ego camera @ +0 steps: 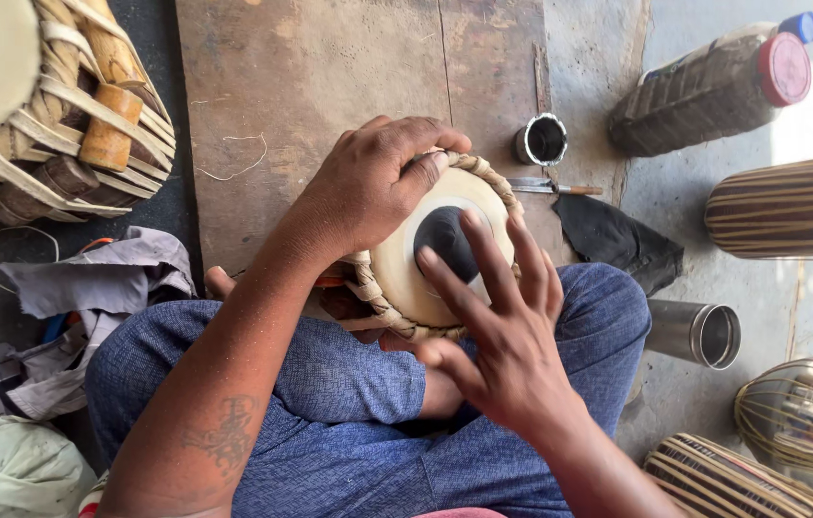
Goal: The person applies a dark paste to the center of a tabla head and smooths it in a circular motion with their fingers.
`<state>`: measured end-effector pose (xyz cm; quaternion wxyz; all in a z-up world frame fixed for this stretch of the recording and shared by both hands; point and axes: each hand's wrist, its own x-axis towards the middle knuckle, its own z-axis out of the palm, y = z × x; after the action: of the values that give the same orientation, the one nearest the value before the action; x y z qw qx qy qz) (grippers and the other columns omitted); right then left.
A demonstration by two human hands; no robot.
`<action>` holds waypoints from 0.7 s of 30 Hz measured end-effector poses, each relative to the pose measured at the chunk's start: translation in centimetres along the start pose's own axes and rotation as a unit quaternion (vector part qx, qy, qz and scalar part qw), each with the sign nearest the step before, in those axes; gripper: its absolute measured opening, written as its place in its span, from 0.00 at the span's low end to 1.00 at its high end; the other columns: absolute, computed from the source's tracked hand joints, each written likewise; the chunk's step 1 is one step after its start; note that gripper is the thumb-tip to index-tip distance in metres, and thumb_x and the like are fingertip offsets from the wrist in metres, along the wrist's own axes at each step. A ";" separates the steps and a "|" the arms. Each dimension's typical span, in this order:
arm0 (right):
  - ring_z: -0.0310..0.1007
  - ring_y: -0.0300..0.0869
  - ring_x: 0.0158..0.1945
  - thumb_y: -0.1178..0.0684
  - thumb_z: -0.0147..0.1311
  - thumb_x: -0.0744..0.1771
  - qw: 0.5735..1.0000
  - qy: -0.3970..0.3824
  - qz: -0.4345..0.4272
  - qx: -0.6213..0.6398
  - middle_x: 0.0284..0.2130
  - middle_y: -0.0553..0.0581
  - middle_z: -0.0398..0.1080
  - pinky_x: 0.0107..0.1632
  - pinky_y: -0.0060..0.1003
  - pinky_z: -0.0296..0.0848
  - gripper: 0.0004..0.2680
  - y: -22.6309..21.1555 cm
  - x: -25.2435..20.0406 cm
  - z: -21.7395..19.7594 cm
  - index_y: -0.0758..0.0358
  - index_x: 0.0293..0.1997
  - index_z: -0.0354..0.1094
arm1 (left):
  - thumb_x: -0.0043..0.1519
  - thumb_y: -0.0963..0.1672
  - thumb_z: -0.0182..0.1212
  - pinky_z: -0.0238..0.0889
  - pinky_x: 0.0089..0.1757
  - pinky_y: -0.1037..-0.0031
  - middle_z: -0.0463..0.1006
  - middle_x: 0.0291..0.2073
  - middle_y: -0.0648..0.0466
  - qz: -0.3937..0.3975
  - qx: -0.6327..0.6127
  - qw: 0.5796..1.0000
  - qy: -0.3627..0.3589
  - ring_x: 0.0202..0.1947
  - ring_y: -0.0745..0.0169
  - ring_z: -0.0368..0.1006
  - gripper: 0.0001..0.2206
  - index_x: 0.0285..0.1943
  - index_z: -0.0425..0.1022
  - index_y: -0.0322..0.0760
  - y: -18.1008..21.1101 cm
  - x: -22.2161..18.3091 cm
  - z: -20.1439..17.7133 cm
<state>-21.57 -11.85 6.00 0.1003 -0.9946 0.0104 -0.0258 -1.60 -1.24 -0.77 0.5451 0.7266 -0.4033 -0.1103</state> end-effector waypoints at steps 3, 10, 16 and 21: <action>0.36 0.62 0.81 0.25 0.39 0.68 1.000 0.010 0.010 -0.016 0.78 0.62 0.46 0.76 0.60 0.38 0.27 0.8 1.3 0.2 0.45 0.72 0.64 | 0.69 0.44 0.55 0.69 0.53 0.59 0.84 0.48 0.53 0.006 0.000 1.000 0.003 0.50 0.52 0.78 0.10 0.54 0.79 0.41 0.2 0.0 -0.1; 0.37 0.64 0.81 0.25 0.38 0.68 1.000 0.006 0.023 0.008 0.77 0.61 0.46 0.75 0.60 0.39 0.27 0.4 0.2 -1.3 0.45 0.71 0.64 | 0.66 0.43 0.56 0.69 0.53 0.59 0.84 0.48 0.52 0.014 -0.008 1.000 0.017 0.50 0.51 0.78 0.10 0.53 0.80 0.41 -0.3 0.1 0.0; 0.39 0.62 0.80 0.25 0.40 0.68 0.999 0.020 0.018 -0.040 0.77 0.60 0.47 0.76 0.60 0.39 0.27 0.2 1.4 -0.1 0.44 0.72 0.64 | 0.68 0.45 0.56 0.68 0.52 0.58 0.83 0.48 0.54 -0.011 0.010 1.000 0.006 0.50 0.53 0.78 0.09 0.53 0.78 0.42 0.5 0.1 -0.3; 0.40 0.61 0.82 0.25 0.36 0.70 0.995 0.034 0.046 0.085 0.78 0.62 0.46 0.78 0.58 0.41 0.27 1.8 1.0 -1.3 0.48 0.73 0.61 | 0.65 0.45 0.57 0.61 0.46 0.51 0.84 0.43 0.54 -0.109 0.110 0.984 0.085 0.45 0.51 0.77 0.08 0.48 0.77 0.40 3.1 -0.6 0.1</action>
<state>-20.69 -13.88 6.97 0.1852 -0.9795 0.0570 -0.0558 -3.48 -1.07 1.76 0.4785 0.8286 -0.2838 -0.0618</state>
